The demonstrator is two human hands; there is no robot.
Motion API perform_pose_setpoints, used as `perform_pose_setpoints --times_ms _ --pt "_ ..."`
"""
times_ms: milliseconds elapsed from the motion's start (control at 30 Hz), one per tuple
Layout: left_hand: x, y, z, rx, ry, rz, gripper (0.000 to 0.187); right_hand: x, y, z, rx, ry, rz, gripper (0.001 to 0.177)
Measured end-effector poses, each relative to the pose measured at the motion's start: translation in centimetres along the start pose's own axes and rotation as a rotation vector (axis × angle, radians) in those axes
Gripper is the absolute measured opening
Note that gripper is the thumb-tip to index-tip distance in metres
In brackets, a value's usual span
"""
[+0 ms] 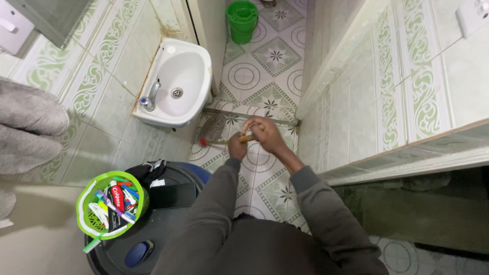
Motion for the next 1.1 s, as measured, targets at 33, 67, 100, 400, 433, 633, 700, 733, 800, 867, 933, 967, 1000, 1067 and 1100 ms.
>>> perform_pose_setpoints --times_ms 33,67,100,400,433,633,700,733,800,867,933,967,1000,1067,1100 --pt "0.2 -1.1 -0.4 0.008 -0.102 -0.054 0.027 0.0 0.9 0.7 -0.005 0.005 0.003 0.025" --pt "0.3 -2.0 -1.2 0.005 -0.109 -0.056 0.027 -0.1 1.8 1.6 0.014 -0.036 -0.052 0.024" --pt "0.0 -2.9 -2.0 -0.039 -0.132 -0.042 0.027 -0.2 2.4 1.9 0.034 -0.08 -0.11 0.025" --pt "0.8 -10.0 -7.6 -0.077 -0.024 -0.072 0.02 -3.7 9.8 2.6 -0.445 0.01 0.161 0.025" --pt "1.1 -10.9 -8.1 -0.088 0.02 -0.095 0.022 -4.2 10.0 3.0 -0.451 0.0 0.156 0.025" --pt "-0.5 -14.6 -12.5 -0.57 0.197 -0.012 0.024 -7.2 10.5 4.9 -0.596 -0.059 0.011 0.023" --pt "-1.2 -16.1 -14.2 -0.535 0.216 -0.093 0.027 -8.4 11.0 5.6 -0.623 -0.082 0.057 0.023" --pt "-1.7 -17.0 -15.0 -0.493 0.23 -0.173 0.03 -8.8 11.1 6.0 -0.627 -0.08 0.049 0.023" --pt "-2.8 -17.5 -16.5 -0.528 0.308 -0.139 0.031 -9.6 11.9 6.4 -0.616 -0.079 0.182 0.019" --pt "-4.1 -18.0 -17.6 -0.554 0.4 -0.125 0.032 -10.5 11.7 6.7 -0.595 -0.115 0.131 0.02" --pt "-5.4 -19.4 -17.8 -0.478 0.321 -0.296 0.049 -10.8 11.9 7.2 -0.579 -0.146 0.091 0.02" --pt "-6.3 -19.6 -18.0 -0.477 0.329 -0.299 0.049 -11.3 11.7 7.4 -0.622 -0.199 0.057 0.021" --pt "-7.3 -19.5 -18.6 -0.54 0.479 -0.186 0.057 -11.7 11.5 7.7 -0.664 -0.253 0.022 0.021" --pt "-8.9 -19.4 -19.1 -0.591 0.631 -0.066 0.065 -12.2 11.0 8.1 -0.704 -0.301 0.009 0.021" --pt "-9.4 -19.8 -18.8 -0.586 0.609 -0.117 0.064 -12.5 10.7 8.4 -0.747 -0.348 -0.001 0.021"
Point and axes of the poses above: each hand's wrist, its own x-axis towards the middle knuckle, its own z-axis out of the back of the hand, y = z × x, the point moved 4 cm from there along x, towards the middle knuckle, and after that the axes turned 12 degrees about x, right-handed, at the moved point
